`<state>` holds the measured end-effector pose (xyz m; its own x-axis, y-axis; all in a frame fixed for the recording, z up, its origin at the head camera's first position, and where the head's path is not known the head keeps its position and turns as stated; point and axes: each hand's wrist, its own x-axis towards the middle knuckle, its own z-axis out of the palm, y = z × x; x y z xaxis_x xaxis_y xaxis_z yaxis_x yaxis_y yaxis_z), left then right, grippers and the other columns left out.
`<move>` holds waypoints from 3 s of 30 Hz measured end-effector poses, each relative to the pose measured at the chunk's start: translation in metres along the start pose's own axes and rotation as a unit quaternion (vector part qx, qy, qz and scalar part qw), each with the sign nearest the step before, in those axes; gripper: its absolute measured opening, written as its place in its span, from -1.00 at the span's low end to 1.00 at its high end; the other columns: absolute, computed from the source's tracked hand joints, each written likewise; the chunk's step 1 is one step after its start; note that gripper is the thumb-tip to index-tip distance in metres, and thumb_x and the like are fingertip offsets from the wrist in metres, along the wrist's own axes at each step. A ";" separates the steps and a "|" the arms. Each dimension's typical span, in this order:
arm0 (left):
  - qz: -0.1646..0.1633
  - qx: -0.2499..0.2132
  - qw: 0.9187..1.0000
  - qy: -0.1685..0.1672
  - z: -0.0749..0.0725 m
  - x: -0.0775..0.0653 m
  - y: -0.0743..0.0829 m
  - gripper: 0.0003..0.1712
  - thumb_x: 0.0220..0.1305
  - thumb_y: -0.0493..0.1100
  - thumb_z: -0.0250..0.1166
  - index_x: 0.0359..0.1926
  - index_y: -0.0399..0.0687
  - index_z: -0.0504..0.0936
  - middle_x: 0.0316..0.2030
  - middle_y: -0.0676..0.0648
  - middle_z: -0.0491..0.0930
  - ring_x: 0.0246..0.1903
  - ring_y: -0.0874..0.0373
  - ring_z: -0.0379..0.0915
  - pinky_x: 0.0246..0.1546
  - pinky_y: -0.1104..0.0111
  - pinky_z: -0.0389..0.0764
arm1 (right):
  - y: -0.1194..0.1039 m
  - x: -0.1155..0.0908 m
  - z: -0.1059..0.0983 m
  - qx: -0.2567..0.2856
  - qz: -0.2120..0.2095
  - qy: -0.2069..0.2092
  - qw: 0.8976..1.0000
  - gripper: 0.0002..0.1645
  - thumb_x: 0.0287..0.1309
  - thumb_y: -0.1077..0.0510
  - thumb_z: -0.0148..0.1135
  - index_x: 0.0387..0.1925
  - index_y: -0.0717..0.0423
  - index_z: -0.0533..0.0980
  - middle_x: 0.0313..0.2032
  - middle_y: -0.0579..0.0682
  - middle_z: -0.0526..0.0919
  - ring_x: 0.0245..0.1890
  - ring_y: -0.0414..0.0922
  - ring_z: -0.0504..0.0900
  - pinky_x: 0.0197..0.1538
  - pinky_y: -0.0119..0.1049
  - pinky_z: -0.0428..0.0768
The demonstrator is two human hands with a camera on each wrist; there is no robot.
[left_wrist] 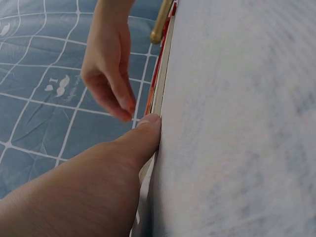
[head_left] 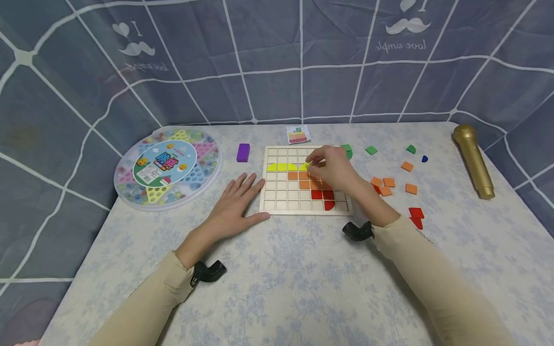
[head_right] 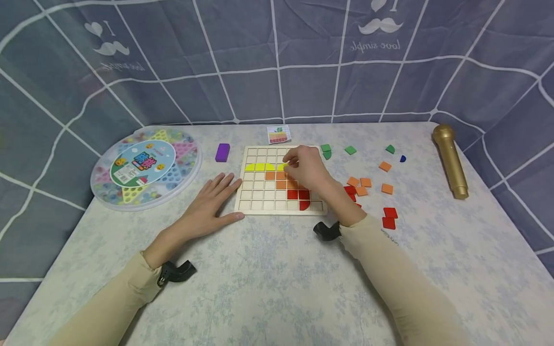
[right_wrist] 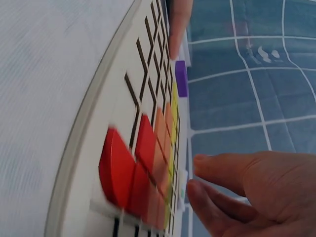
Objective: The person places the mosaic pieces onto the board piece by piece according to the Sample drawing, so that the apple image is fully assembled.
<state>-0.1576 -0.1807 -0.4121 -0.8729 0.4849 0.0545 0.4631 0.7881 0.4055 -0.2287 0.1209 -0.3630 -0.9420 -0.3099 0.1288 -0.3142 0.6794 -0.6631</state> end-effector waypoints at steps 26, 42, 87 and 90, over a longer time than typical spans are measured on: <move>-0.002 0.006 1.000 -0.005 -0.001 0.001 0.000 0.08 0.40 0.31 0.32 0.70 0.01 0.06 0.70 -0.18 -0.09 0.70 -0.17 -0.33 0.68 -0.11 -0.29 | 0.112 -0.092 -0.115 -0.094 0.119 -0.047 0.987 -0.54 0.32 0.18 0.44 0.18 0.30 0.64 0.05 0.36 0.71 0.07 0.33 0.70 -0.12 -0.11 0.82; 0.004 0.006 1.000 -0.002 0.000 0.002 0.001 0.08 0.40 0.31 0.32 0.70 0.02 0.05 0.70 -0.18 -0.09 0.70 -0.17 -0.33 0.68 -0.09 -0.30 | 0.133 -0.094 -0.111 -0.136 0.060 -0.012 0.989 -0.61 0.21 0.16 0.54 0.06 0.19 0.73 -0.06 0.20 0.78 -0.07 0.14 0.73 -0.03 -0.20 0.78; -0.007 0.001 1.000 -0.011 -0.003 0.001 0.004 0.08 0.40 0.33 0.31 0.70 0.03 0.05 0.70 -0.17 -0.10 0.70 -0.16 -0.36 0.68 -0.13 -0.30 | -0.003 -0.012 0.025 -0.048 -0.120 -0.065 0.990 -0.76 0.19 0.25 0.55 -0.08 0.13 0.78 -0.18 -0.01 0.78 -0.30 -0.11 0.62 -0.16 -0.26 0.64; -0.006 0.000 1.000 -0.008 -0.002 0.000 0.003 0.07 0.40 0.32 0.32 0.70 0.04 0.06 0.70 -0.17 -0.10 0.70 -0.17 -0.35 0.67 -0.15 -0.29 | -0.004 -0.013 0.025 -0.047 -0.116 -0.063 0.990 -0.77 0.19 0.25 0.55 -0.09 0.13 0.78 -0.16 -0.01 0.79 -0.28 -0.10 0.65 -0.15 -0.25 0.66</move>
<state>-0.1569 -0.1794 -0.4087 -0.8757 0.4817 0.0348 0.4526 0.7935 0.4069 -0.2123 0.1056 -0.3804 -0.8223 -0.5423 0.1723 -0.5363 0.6372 -0.5535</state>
